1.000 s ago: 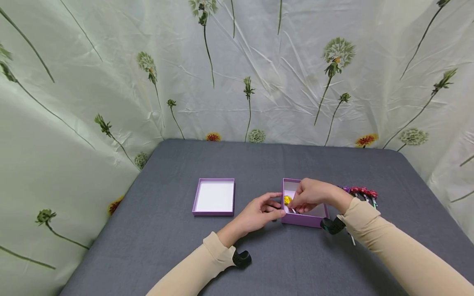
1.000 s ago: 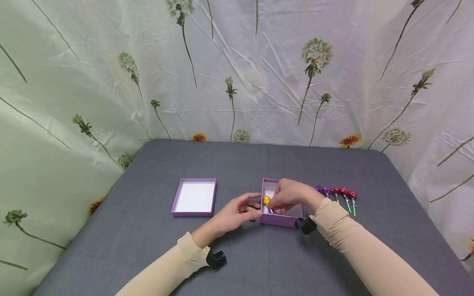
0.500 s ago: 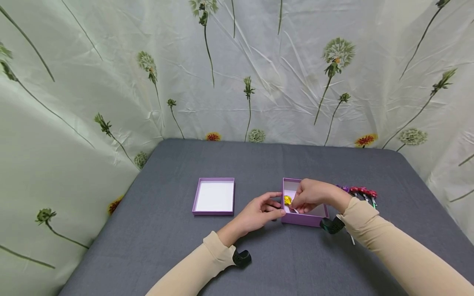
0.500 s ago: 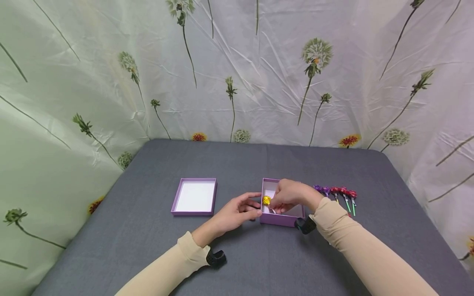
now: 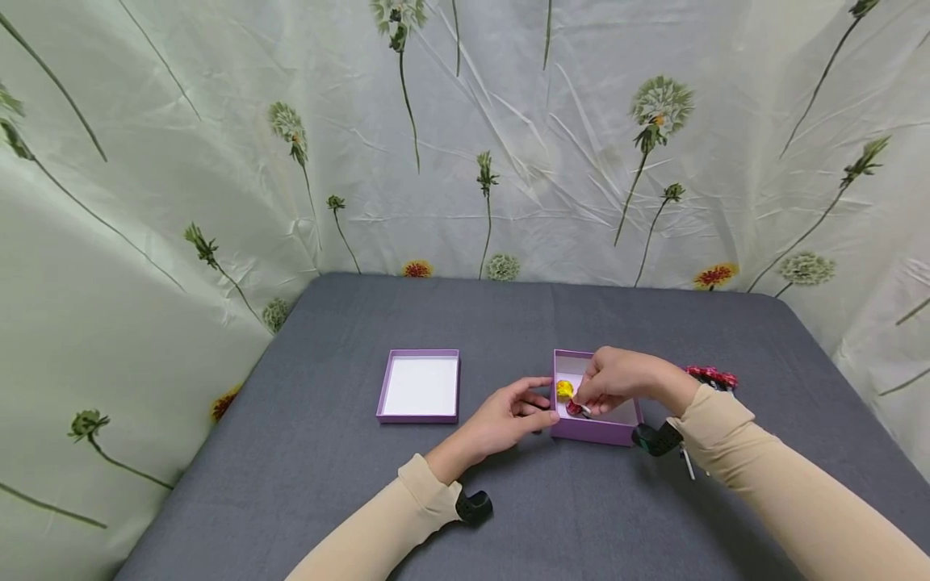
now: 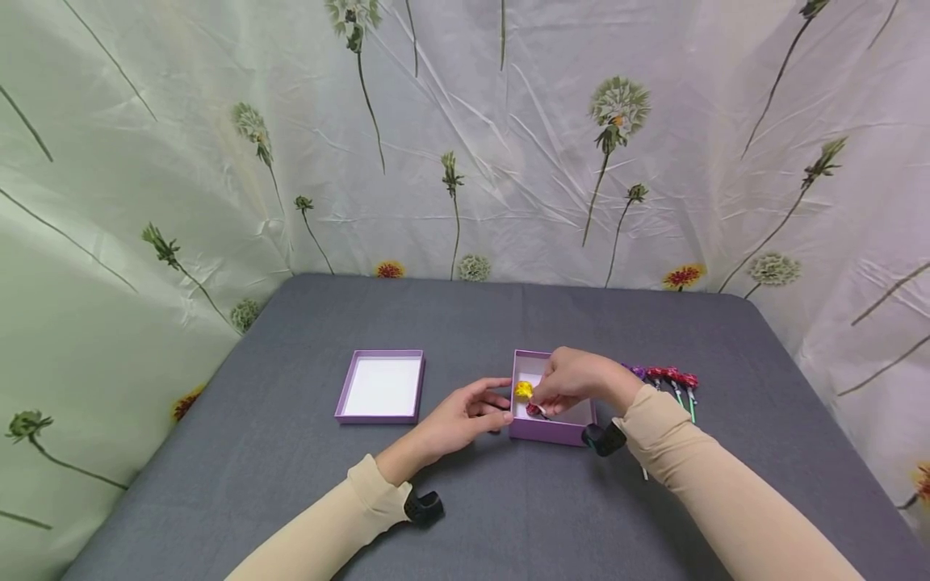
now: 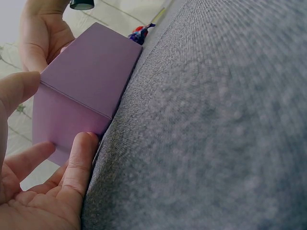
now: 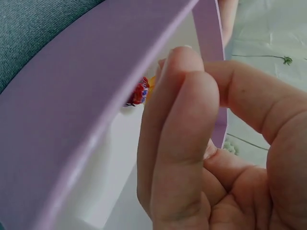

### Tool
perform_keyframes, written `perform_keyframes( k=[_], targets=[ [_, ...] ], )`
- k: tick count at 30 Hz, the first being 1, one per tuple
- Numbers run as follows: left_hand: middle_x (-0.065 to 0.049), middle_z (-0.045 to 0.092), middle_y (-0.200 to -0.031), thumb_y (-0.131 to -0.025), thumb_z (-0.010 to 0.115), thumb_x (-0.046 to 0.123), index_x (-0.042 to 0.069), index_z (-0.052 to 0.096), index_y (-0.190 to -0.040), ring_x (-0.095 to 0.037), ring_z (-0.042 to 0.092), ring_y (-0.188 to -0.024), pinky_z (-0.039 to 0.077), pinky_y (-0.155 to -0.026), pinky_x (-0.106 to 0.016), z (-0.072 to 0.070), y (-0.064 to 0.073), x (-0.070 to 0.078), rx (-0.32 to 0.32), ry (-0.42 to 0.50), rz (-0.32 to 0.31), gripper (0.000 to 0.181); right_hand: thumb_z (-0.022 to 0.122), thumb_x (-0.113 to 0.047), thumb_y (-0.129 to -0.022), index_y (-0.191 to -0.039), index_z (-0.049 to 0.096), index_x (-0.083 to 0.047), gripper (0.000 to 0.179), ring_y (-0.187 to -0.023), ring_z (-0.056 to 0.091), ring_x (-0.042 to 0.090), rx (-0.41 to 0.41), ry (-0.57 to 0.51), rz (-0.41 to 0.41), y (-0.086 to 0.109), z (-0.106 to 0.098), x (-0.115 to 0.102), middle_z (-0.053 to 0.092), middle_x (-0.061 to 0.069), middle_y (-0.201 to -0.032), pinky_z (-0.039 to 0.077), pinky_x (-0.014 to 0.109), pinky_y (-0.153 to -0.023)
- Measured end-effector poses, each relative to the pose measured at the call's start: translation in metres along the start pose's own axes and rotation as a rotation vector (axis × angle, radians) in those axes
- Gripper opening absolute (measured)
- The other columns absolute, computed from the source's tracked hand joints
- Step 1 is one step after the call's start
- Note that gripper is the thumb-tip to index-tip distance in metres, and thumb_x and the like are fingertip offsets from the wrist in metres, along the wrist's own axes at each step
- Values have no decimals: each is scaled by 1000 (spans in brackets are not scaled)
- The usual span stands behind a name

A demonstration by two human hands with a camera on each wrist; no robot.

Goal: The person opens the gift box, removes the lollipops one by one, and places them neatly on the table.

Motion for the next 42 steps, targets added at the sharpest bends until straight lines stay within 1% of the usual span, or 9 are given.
perform_keyframes(
  k=[4,12,16,22,30,38,42],
  targets=[
    [-13,72,-130,-102,75,23,16,57,-154,-9,69,-101,52,-80,-26,0,0,1,8,-3,-2,55,71,-10,-100,-84,73,-1,18,-57,59,2,13,-1,8,1,-4,1,64,-3,-65,52,16,-60],
    [-11,72,-129,-101,76,24,17,58,-153,-9,69,-101,52,-80,-25,0,0,0,18,-19,-9,55,71,-12,-99,-90,74,3,17,-59,58,2,24,20,-27,8,-11,1,63,-5,-65,53,16,-61],
    [-12,72,-129,-101,76,23,17,58,-153,-9,69,-101,51,-80,-25,0,0,1,18,-16,-2,56,71,-12,-98,-90,74,4,18,-59,57,1,35,14,-41,14,-16,0,63,-5,-65,53,16,-62],
    [-13,72,-130,-101,76,24,16,58,-153,-9,69,-100,51,-78,-26,0,0,1,22,-16,-4,56,69,-14,-100,-91,75,2,19,-60,55,1,36,10,-56,23,-24,4,64,-6,-66,51,15,-61],
    [-12,72,-130,-101,76,25,16,58,-154,-9,68,-100,50,-79,-26,-1,1,1,23,-14,-5,57,70,-16,-102,-100,76,2,19,-62,55,0,81,-12,-59,39,-40,10,65,-6,-70,50,15,-62],
    [-12,71,-131,-101,76,23,16,58,-154,-8,68,-101,49,-77,-26,-1,1,2,19,-28,11,57,68,-18,-104,-102,74,2,21,-67,58,2,114,-2,-76,53,-48,17,65,-6,-74,52,18,-65],
    [-13,71,-132,-101,76,24,17,57,-154,-8,68,-101,49,-77,-26,0,1,0,15,-30,11,56,67,-20,-105,-99,74,-1,22,-68,59,3,135,1,-66,61,-52,24,65,-5,-75,53,20,-66]
  ],
)
Point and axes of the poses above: each hand's wrist, its own y-axis away from the middle knuckle, its own z-axis out of the palm, x = y × z, the point moved 5 cm from there along -y, towards the middle knuckle
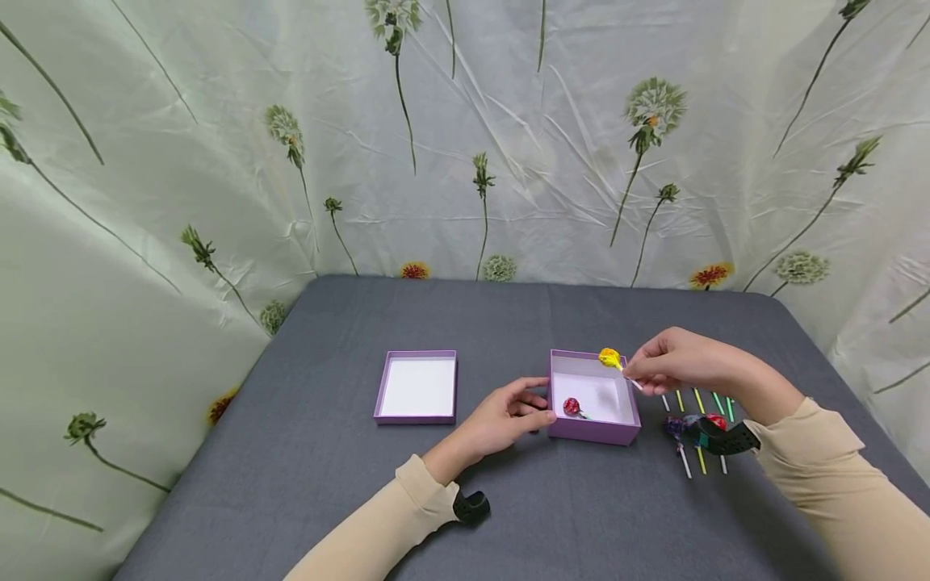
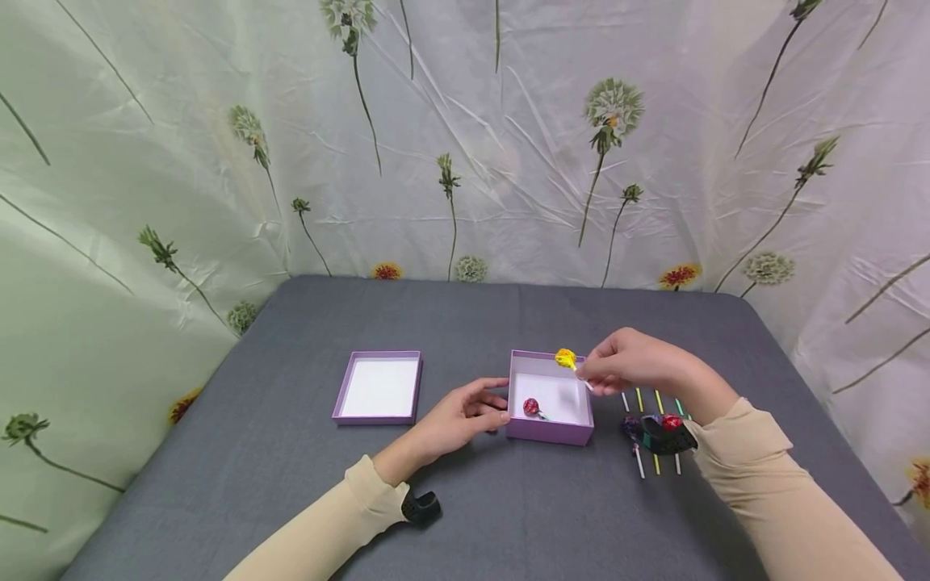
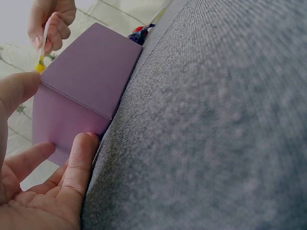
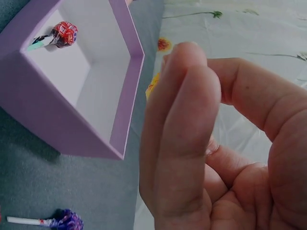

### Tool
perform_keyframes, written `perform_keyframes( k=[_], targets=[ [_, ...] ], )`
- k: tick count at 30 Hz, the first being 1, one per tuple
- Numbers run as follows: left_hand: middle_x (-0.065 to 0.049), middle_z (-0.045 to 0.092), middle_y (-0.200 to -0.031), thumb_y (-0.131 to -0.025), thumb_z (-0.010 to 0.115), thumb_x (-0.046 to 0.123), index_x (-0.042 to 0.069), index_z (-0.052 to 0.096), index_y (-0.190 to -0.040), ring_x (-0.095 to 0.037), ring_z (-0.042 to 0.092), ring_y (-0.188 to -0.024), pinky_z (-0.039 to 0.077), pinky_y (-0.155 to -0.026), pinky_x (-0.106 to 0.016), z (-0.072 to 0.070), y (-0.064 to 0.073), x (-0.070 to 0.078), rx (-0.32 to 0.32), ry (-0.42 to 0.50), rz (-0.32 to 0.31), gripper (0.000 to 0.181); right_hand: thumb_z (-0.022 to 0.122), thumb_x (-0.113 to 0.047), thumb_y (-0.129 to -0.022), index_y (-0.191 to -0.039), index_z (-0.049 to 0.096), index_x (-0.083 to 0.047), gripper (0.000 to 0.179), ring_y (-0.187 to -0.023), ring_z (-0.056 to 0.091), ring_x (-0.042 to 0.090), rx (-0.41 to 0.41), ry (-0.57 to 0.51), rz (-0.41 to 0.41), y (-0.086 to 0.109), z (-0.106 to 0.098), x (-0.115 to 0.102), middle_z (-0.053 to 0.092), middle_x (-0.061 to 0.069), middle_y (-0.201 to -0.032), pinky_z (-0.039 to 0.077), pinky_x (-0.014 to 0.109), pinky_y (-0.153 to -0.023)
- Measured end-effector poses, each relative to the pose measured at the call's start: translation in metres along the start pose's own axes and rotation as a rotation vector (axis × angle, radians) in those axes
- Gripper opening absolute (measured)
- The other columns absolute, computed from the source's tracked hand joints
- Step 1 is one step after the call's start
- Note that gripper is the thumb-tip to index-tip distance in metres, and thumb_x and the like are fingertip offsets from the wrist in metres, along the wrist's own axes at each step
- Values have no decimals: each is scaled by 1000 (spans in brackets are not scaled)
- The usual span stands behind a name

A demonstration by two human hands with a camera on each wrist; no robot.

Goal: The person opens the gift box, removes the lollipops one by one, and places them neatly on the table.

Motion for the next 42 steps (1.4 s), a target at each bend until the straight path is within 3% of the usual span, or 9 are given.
perform_keyframes(
  k=[8,22,29,42],
  targets=[
    [-13,71,-132,-101,75,24,16,57,-155,-8,68,-102,49,-78,-27,0,1,0,-7,12,0,57,65,-25,-108,-95,73,-3,26,-73,61,6,27,-18,-11,17,-9,15,66,-3,-79,56,23,-70],
    [-11,71,-132,-102,75,25,18,57,-155,-9,68,-104,49,-80,-27,0,0,0,-14,11,-5,56,56,-27,-113,-119,70,3,34,-77,64,6,85,-63,-42,46,-17,55,68,-6,-83,56,26,-75],
    [-7,71,-130,-102,76,27,20,58,-154,-9,68,-103,49,-79,-27,1,1,0,-11,5,-16,55,53,-25,-114,-111,72,-2,29,-79,64,5,101,-89,-48,58,-16,78,67,-9,-83,57,25,-76],
    [-12,71,-132,-102,75,23,17,57,-154,-9,67,-102,48,-77,-27,1,1,0,-11,15,-4,56,48,-20,-116,-114,74,-2,32,-81,68,6,109,-164,-83,78,-14,117,71,-7,-89,59,26,-75]
  ],
)
Point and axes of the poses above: each hand's wrist, its own y-axis away from the middle knuckle, its own z-axis out of the palm, x = y × z, the point moved 5 cm from there along -y, towards the middle knuckle
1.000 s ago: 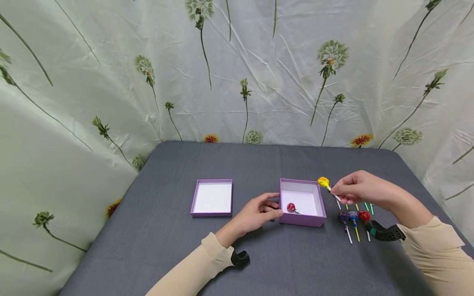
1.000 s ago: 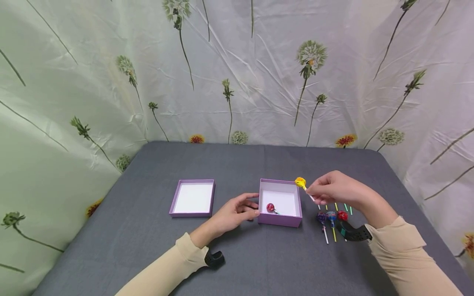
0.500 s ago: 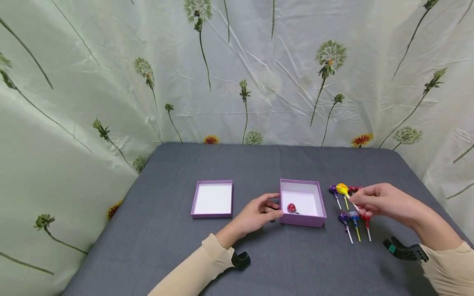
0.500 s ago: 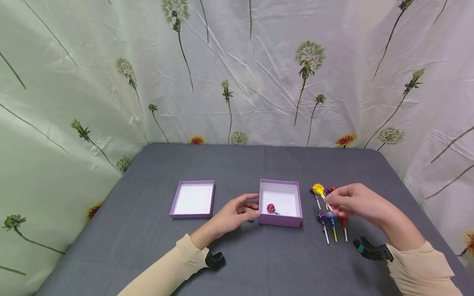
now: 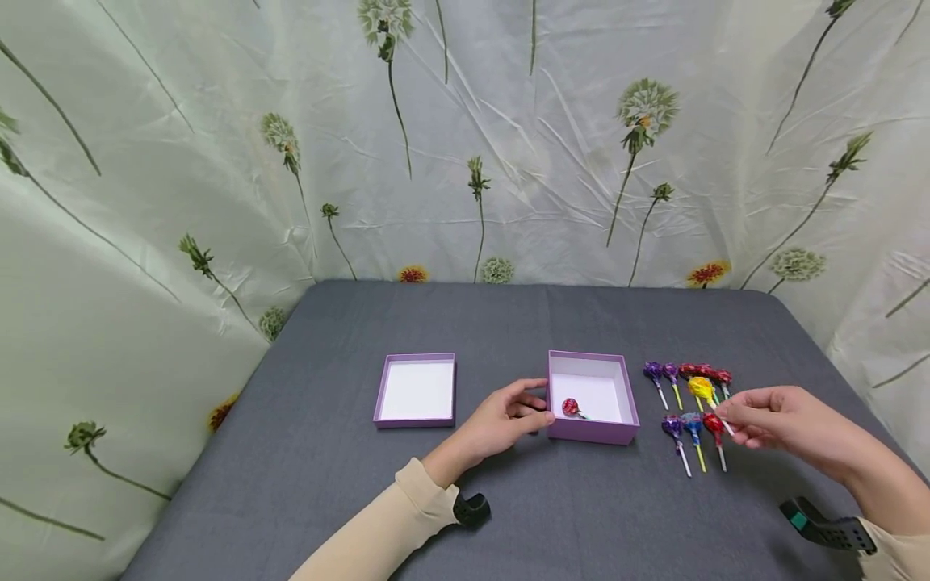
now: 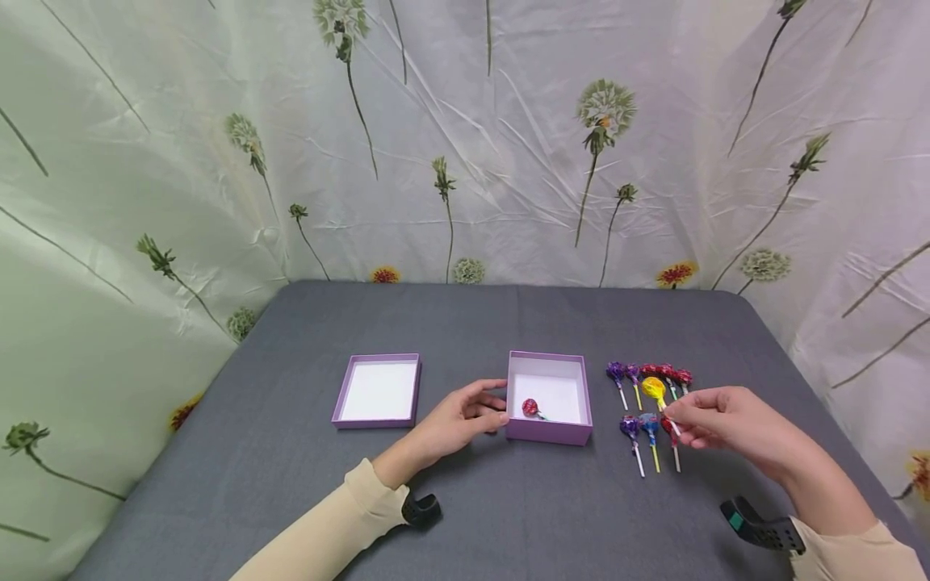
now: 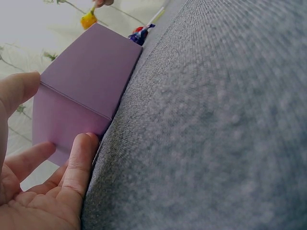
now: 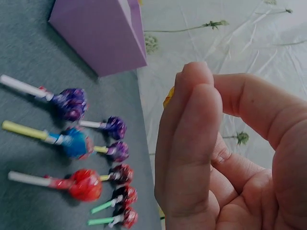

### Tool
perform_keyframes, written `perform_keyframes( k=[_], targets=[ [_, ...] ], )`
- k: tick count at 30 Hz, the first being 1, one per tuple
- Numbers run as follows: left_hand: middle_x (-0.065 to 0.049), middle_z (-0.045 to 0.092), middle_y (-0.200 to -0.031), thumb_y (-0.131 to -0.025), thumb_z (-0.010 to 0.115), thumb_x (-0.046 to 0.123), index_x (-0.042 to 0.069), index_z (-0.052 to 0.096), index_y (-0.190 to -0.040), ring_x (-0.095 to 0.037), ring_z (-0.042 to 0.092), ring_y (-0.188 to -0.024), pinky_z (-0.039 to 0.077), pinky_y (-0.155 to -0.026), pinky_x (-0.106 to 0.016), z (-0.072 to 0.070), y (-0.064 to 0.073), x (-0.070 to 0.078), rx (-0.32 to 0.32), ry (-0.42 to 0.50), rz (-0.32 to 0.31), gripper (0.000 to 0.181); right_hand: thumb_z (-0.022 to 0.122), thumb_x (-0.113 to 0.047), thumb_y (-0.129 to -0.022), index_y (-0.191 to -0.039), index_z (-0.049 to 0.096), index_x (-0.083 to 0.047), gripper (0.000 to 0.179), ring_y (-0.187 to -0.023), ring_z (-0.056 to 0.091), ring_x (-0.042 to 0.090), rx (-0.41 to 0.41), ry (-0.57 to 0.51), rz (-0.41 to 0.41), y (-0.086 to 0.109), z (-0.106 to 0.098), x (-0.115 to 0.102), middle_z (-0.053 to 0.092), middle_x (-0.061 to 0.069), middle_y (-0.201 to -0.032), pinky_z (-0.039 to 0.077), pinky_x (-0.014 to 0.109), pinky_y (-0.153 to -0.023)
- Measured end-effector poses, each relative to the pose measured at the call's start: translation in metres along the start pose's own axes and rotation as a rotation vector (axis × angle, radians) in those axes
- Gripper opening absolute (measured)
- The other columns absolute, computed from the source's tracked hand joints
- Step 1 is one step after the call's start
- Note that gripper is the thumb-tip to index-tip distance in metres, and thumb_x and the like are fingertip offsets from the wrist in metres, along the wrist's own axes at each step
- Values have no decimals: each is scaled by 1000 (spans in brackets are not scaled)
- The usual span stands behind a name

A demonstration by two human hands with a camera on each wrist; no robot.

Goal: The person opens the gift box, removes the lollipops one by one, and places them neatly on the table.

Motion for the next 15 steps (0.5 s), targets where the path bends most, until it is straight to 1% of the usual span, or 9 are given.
perform_keyframes(
  k=[4,7,11,15],
  targets=[
    [-13,70,-132,-101,75,23,17,57,-155,-9,67,-102,48,-77,-28,0,0,0,-2,4,-1,57,47,-22,-117,-114,72,1,34,-80,67,8,20,-10,34,7,1,10,70,-5,-90,59,27,-75],
    [-13,70,-133,-101,75,23,16,57,-155,-9,67,-102,48,-78,-28,0,1,0,-1,5,0,57,46,-23,-117,-116,71,2,35,-80,66,7,35,-18,61,12,1,18,70,-5,-90,59,27,-75],
    [-13,71,-133,-101,75,22,16,57,-154,-8,68,-104,49,-81,-27,1,0,0,1,6,2,57,48,-27,-117,-122,70,4,38,-79,66,5,77,-25,124,17,-2,30,71,-5,-92,60,26,-76],
    [-14,71,-133,-101,75,23,16,57,-154,-9,68,-104,50,-82,-27,1,0,0,2,4,7,56,49,-29,-116,-123,70,5,41,-80,66,5,111,-48,162,22,-4,42,72,-5,-92,60,26,-77]
  ],
)
Point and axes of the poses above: each hand's wrist, its own y-axis away from the middle knuckle, its own z-axis out of the palm, x = y × z, the point moved 5 cm from there along -y, towards the middle knuckle
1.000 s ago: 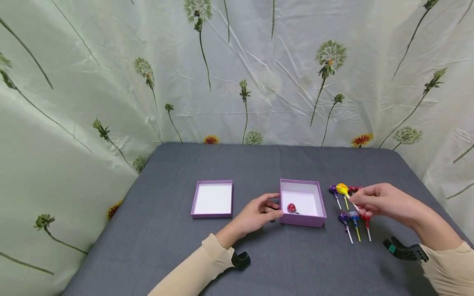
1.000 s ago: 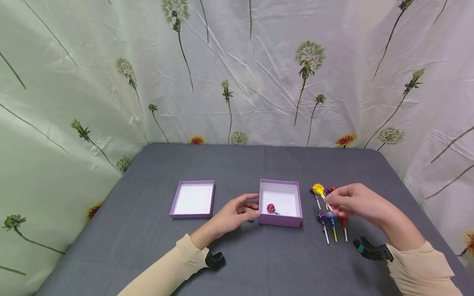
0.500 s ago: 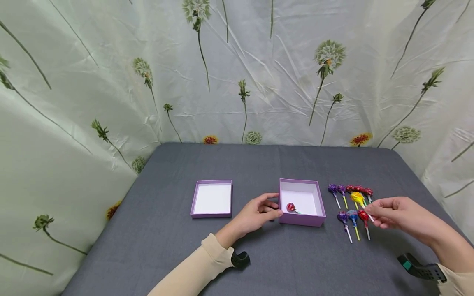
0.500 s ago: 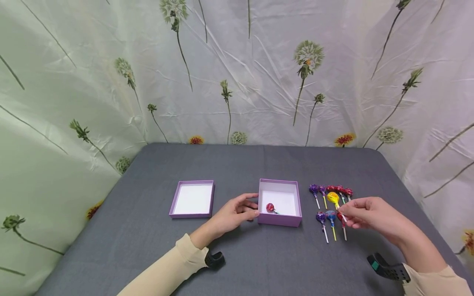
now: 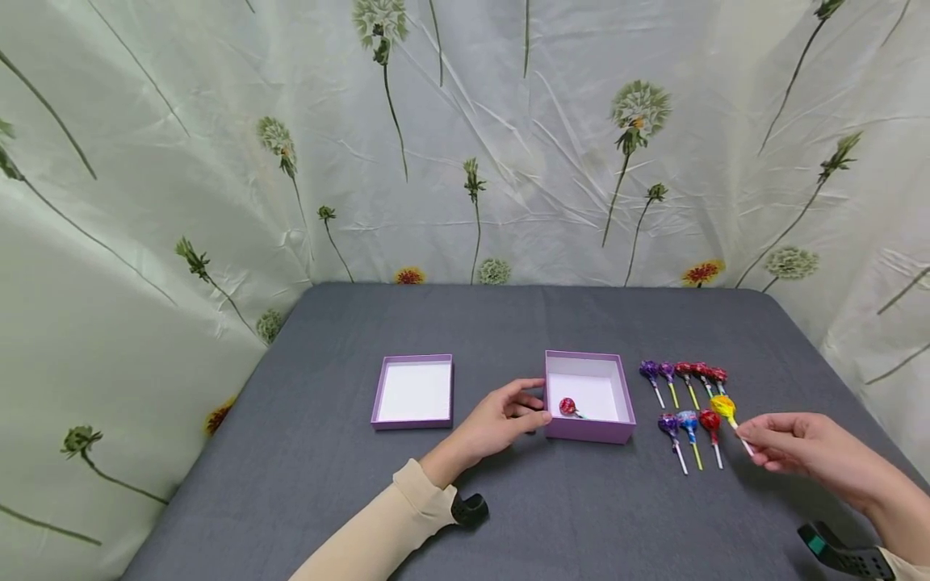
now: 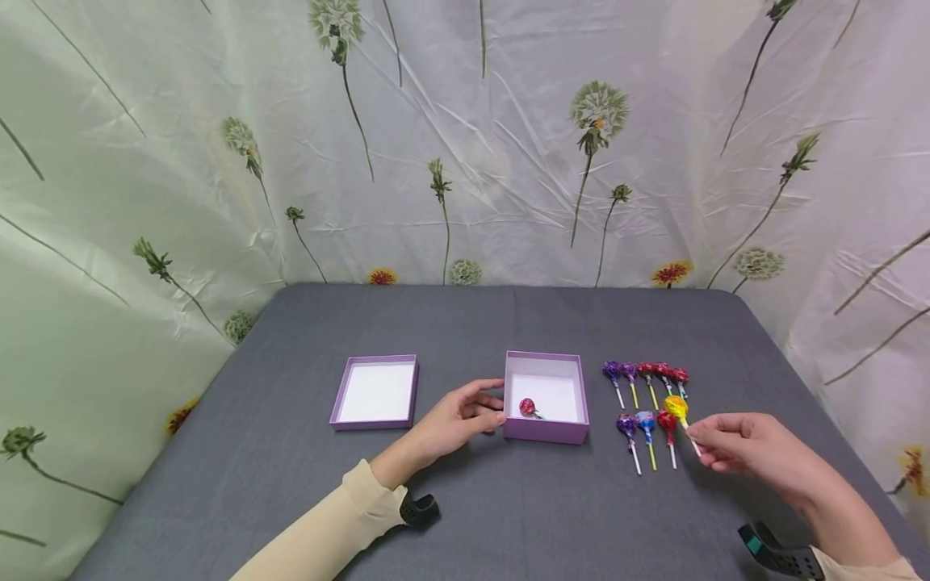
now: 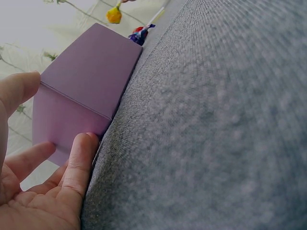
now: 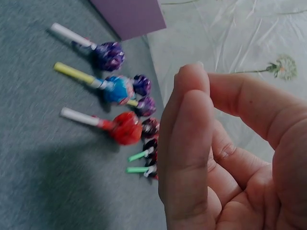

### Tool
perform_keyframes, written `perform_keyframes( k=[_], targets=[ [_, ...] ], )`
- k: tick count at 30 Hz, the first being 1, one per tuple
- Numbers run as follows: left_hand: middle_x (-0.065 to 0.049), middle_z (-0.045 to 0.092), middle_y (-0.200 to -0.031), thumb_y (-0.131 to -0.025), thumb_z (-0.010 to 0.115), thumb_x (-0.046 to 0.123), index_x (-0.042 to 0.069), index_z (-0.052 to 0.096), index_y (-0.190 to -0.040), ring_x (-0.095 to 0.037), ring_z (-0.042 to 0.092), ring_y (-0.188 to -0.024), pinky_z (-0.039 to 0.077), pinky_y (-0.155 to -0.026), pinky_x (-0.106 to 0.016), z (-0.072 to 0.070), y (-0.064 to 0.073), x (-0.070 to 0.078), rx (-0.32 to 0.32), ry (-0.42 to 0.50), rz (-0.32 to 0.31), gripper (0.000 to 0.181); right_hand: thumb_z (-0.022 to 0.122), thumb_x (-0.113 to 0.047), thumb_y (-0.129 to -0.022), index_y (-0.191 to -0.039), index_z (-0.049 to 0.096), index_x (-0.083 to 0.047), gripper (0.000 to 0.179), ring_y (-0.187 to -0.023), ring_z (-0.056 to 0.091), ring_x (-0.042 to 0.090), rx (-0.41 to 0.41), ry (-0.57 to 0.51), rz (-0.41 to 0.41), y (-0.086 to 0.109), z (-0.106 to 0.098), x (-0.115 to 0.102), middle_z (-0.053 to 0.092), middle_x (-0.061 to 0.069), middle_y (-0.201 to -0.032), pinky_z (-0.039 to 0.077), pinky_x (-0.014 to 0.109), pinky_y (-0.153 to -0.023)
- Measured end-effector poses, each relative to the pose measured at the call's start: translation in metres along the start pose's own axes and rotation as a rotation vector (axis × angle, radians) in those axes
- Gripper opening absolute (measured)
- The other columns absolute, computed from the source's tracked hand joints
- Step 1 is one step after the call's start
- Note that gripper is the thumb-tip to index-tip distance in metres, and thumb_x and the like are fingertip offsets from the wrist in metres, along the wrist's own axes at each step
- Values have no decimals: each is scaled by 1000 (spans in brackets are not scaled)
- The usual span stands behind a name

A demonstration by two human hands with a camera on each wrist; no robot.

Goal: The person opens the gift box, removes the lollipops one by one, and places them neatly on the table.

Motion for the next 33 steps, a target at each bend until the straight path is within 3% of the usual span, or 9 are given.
perform_keyframes(
  k=[8,12,21,27,33],
  targets=[
    [-14,71,-133,-101,75,23,16,57,-154,-9,68,-103,50,-81,-27,-1,-1,-2,7,-13,4,56,51,-27,-116,-122,74,2,37,-83,69,4,-8,-74,13,-1,-2,22,74,-8,-95,61,25,-78],
    [-15,71,-134,-101,76,23,16,57,-154,-9,68,-102,50,-81,-27,0,-2,-1,7,-11,10,56,50,-26,-116,-123,72,7,40,-83,69,3,5,-68,28,-1,-4,28,74,-9,-95,61,24,-77],
    [-15,70,-134,-101,75,23,15,57,-154,-9,68,-101,48,-78,-28,-1,0,-1,0,-13,8,57,52,-21,-115,-118,76,2,34,-81,68,-1,19,-70,28,-2,-1,38,74,-13,-91,60,22,-75],
    [-15,70,-134,-101,75,23,16,57,-155,-9,68,-101,48,-78,-28,-1,0,0,-1,-15,6,57,56,-28,-114,-120,74,6,39,-79,67,0,24,-2,61,-3,4,39,74,-12,-89,58,22,-72],
    [-14,70,-134,-101,75,24,16,57,-155,-9,69,-103,48,-78,-28,-1,0,-1,-1,-15,4,57,60,-31,-112,-119,72,10,43,-76,67,2,89,82,84,-6,9,33,74,-9,-88,58,22,-70]
  ],
)
Point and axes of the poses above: each hand's wrist, its own y-axis away from the middle knuckle, its own z-axis out of the palm, x = y × z, the point moved 5 cm from there along -y, towards the middle knuckle
